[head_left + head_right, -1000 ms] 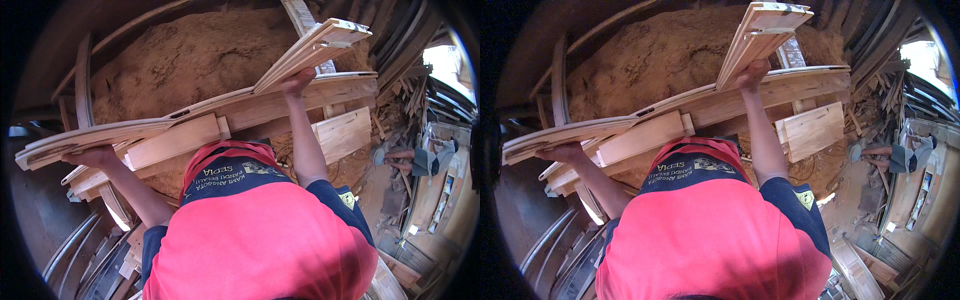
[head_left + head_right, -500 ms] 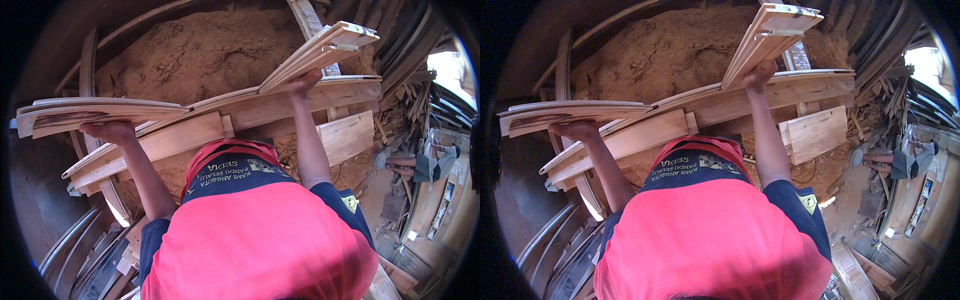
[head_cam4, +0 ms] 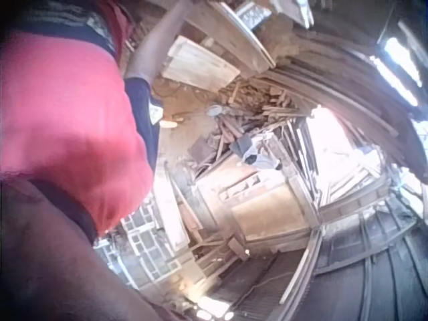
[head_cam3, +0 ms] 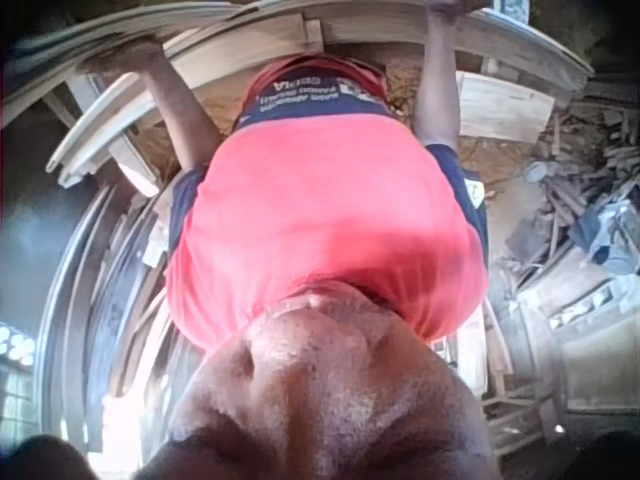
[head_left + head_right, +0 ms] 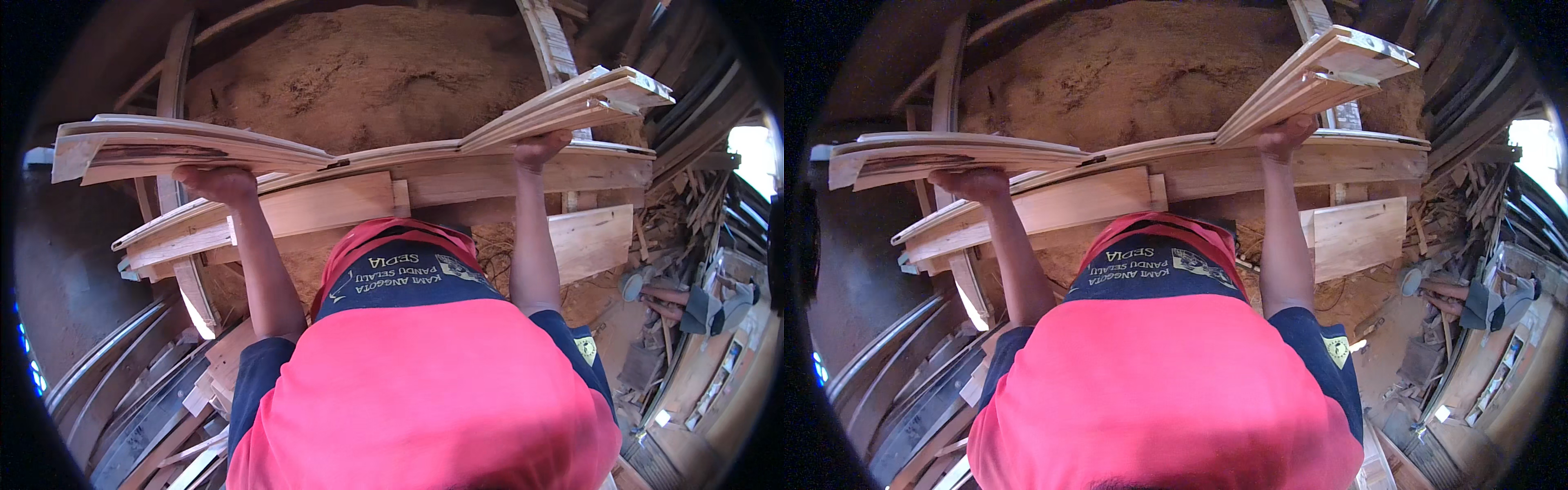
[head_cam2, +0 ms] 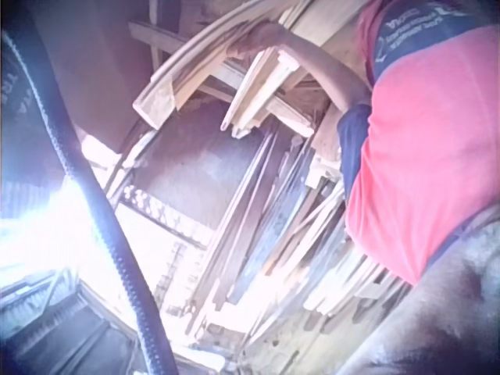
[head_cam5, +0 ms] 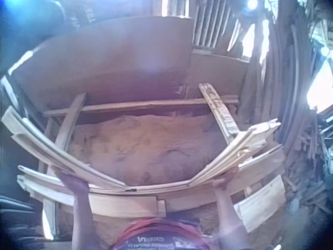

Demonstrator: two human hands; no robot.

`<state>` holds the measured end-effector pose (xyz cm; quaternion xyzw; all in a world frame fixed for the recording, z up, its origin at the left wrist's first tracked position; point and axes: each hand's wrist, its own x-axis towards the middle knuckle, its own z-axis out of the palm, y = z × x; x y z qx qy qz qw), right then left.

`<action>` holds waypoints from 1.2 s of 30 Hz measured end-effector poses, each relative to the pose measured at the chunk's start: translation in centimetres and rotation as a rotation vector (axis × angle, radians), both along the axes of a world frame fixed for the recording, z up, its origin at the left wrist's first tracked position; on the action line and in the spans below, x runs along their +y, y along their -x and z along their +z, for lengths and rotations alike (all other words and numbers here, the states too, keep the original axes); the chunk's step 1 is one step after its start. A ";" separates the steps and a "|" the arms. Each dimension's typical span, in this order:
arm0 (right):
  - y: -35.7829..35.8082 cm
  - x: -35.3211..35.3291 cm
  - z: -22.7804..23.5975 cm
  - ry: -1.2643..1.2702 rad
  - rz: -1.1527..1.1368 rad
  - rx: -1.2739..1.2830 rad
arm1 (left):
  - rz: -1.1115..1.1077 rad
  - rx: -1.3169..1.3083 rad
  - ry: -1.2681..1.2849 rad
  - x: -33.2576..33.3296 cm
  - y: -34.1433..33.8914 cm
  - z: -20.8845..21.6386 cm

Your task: The person applies white glue to the edges and surfaces of wood planks using a small applicator tool, then places them onto a larger assembly of wood panels on the ground.

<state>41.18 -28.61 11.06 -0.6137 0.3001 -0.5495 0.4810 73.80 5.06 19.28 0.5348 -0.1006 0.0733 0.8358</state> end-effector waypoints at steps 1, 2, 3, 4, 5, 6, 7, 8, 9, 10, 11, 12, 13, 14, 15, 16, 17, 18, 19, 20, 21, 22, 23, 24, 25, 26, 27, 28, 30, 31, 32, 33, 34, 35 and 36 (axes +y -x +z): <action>-0.1 0.2 0.4 0.000 0.017 -0.056 | 0.007 -0.008 -0.006 0.0 -0.1 -0.2; -0.3 0.3 0.8 -0.001 0.024 -0.083 | 0.008 -0.016 -0.021 -0.1 0.0 -0.4; -0.4 0.3 1.1 -0.001 0.031 -0.111 | 0.012 -0.042 -0.016 -0.2 -0.1 -0.7; -0.5 0.4 1.2 0.059 -0.020 -0.114 | 0.013 -0.056 -0.013 -0.2 0.1 -0.9; -0.6 0.4 1.2 0.111 -0.050 -0.103 | 0.015 -0.069 -0.010 -0.2 0.1 -1.1; -0.7 0.3 1.0 0.119 -0.071 -0.117 | -0.018 -0.060 -0.027 -0.2 0.4 -1.5; -0.6 0.2 0.7 0.109 -0.065 -0.087 | -0.055 -0.074 -0.028 -0.2 0.5 -1.7; -0.4 0.1 0.3 0.100 -0.059 -0.058 | -0.049 -0.055 -0.043 -0.2 0.5 -2.0; -0.4 -0.1 -0.3 0.100 -0.058 -0.061 | -0.002 -0.115 -0.060 -0.4 0.6 -2.4; -0.4 -0.3 -0.9 0.087 -0.106 -0.092 | 0.037 -0.207 -0.097 -0.6 0.6 -2.7; -0.3 -0.6 -1.4 0.080 -0.129 -0.110 | 0.048 -0.177 -0.078 -0.6 0.7 -2.9; -0.2 -0.9 -2.0 0.073 -0.152 -0.128 | 0.037 -0.151 -0.064 -0.8 0.8 -3.1; 0.1 -1.2 -2.3 0.091 -0.144 -0.093 | 0.025 -0.125 -0.051 -0.9 0.9 -3.1; 0.2 -1.4 -2.5 0.144 -0.150 -0.005 | 0.030 -0.055 -0.035 -1.0 1.0 -3.1; 0.3 -1.6 -2.6 0.111 -0.135 -0.059 | 0.015 -0.100 -0.037 -1.1 1.4 -2.9; 0.5 -1.7 -2.5 0.125 -0.114 -0.034 | 0.038 -0.218 -0.095 -1.3 1.8 -2.7; 0.5 -1.7 -2.3 0.137 -0.102 -0.010 | 0.068 -0.330 -0.150 -1.5 2.5 -2.5; 0.6 -1.5 -1.9 0.139 -0.093 -0.011 | 0.061 -0.338 -0.153 -1.8 3.2 -2.3; 0.4 -1.3 -1.5 0.192 -0.111 0.021 | 0.076 -0.365 -0.196 -2.2 4.2 -2.0; 0.2 -1.0 -1.0 0.232 -0.147 0.061 | 0.092 -0.378 -0.231 -2.5 5.0 -1.8; 0.1 -0.7 -0.5 0.244 -0.130 0.051 | 0.060 -0.446 -0.250 -2.8 5.7 -1.4; 0.0 -0.3 0.0 0.211 -0.105 0.005 | 0.048 -0.457 -0.259 -3.1 6.4 -1.2; -0.3 0.1 0.4 0.179 -0.083 -0.043 | 0.103 -0.492 -0.268 -3.5 7.2 -1.2; -0.7 0.4 0.6 0.180 -0.089 -0.046 | 0.146 -0.507 -0.288 -3.9 7.9 -1.3; -0.9 0.6 0.8 0.158 -0.132 -0.094 | 0.142 -0.524 -0.289 -3.8 8.2 -1.3; -1.2 0.8 1.0 0.138 -0.158 -0.134 | 0.126 -0.524 -0.303 -3.6 8.7 -1.4; -1.3 0.9 1.0 0.138 -0.183 -0.146 | 0.112 -0.550 -0.282 -3.5 8.8 -1.6; -1.3 0.8 1.1 0.136 -0.159 -0.129 | 0.108 -0.568 -0.275 -3.1 8.8 -1.9; -1.1 0.7 1.1 0.134 -0.144 -0.114 | 0.202 -0.573 -0.276 -2.5 8.7 -2.6; -0.9 0.7 1.1 0.210 -0.140 -0.062 | 0.038 -0.469 -0.216 -1.9 8.6 -2.8; -0.7 0.7 1.2 0.248 -0.139 -0.035 | -0.136 -0.394 -0.149 -1.4 8.4 -3.1; -0.5 0.7 1.3 0.286 -0.140 -0.009 | -0.108 -0.301 -0.111 -1.1 7.9 -3.2; -0.3 0.8 1.5 0.293 -0.142 0.082 | -0.115 -0.311 -0.133 -0.9 7.6 -3.3; -0.2 0.9 1.8 0.294 -0.140 0.162 | -0.097 -0.235 -0.061 -0.9 7.1 -3.4; -0.3 1.1 2.0 0.300 -0.143 0.169 | -0.068 -0.155 -0.029 -1.0 6.7 -3.3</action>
